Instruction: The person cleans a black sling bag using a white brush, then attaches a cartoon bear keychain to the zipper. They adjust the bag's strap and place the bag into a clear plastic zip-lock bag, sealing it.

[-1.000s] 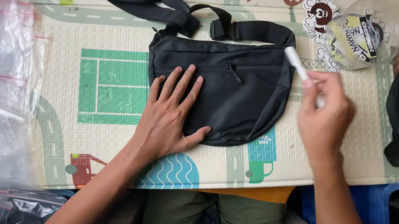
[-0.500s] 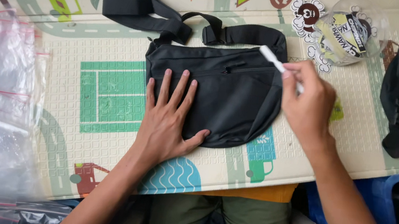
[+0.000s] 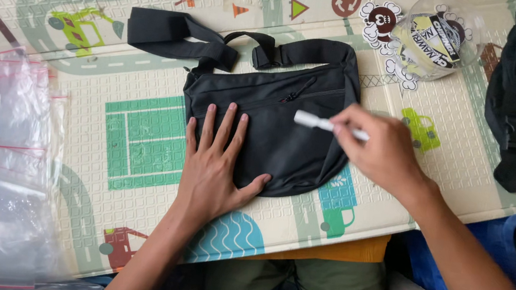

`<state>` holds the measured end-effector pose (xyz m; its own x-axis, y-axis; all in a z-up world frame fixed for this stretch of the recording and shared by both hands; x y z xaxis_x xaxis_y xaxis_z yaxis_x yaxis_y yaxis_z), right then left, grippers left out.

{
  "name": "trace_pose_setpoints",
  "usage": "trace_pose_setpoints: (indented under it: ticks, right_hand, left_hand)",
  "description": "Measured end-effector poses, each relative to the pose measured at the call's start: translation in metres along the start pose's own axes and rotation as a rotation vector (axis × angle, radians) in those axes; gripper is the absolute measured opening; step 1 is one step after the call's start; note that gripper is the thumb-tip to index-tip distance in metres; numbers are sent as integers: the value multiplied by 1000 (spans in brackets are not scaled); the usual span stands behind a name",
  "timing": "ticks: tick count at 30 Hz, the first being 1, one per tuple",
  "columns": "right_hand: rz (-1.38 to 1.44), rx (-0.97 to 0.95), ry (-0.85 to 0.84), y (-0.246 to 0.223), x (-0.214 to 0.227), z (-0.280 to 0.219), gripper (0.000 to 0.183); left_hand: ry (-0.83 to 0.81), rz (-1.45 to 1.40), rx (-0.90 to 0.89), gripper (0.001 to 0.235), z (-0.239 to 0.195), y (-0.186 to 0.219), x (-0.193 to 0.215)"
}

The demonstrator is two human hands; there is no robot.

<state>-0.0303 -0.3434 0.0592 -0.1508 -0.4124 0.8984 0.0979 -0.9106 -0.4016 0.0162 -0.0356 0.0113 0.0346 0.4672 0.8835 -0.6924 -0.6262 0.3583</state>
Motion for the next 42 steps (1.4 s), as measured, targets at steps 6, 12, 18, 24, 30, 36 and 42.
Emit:
trace_pose_setpoints:
  ticks: [6,12,18,24,30,36,42]
  right_hand:
    - [-531,-220,259,81,14,-3,4]
    - [-151,-164,368,34,11,-48,11]
    - [48,-131,80,12,2,-36,11]
    - [-26,-87,99,30,6,-27,14]
    - [137,-116,-230,-14,26,-40,14]
    - [-74,-120,19,50,5,-14,14]
    - [279,-145,-180,35,32,-11,25]
  left_hand:
    - [12,-27,-6,109,0,-1,2]
    - [22,-19,54,116,-2,-5,-8]
    - [23,20,49,112,-2,-6,-11]
    - [16,23,81,111,-3,-6,-12]
    - [7,27,68,112,-3,-5,-11]
    - [-27,6,75,111,-4,-4,-9]
    - [-79,-19,108,111,2,-6,-6]
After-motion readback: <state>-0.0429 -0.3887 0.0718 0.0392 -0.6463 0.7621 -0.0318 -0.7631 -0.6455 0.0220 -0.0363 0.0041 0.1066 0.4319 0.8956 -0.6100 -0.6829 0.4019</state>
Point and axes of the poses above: each hand's wrist, its own z-axis towards the middle knuckle, its own x-axis out of the back of the hand, y = z × x, the point moved 3 cm from there along z, towards the middle knuckle, and after that the axes turned 5 degrees about -z, right-handed, at the moved point
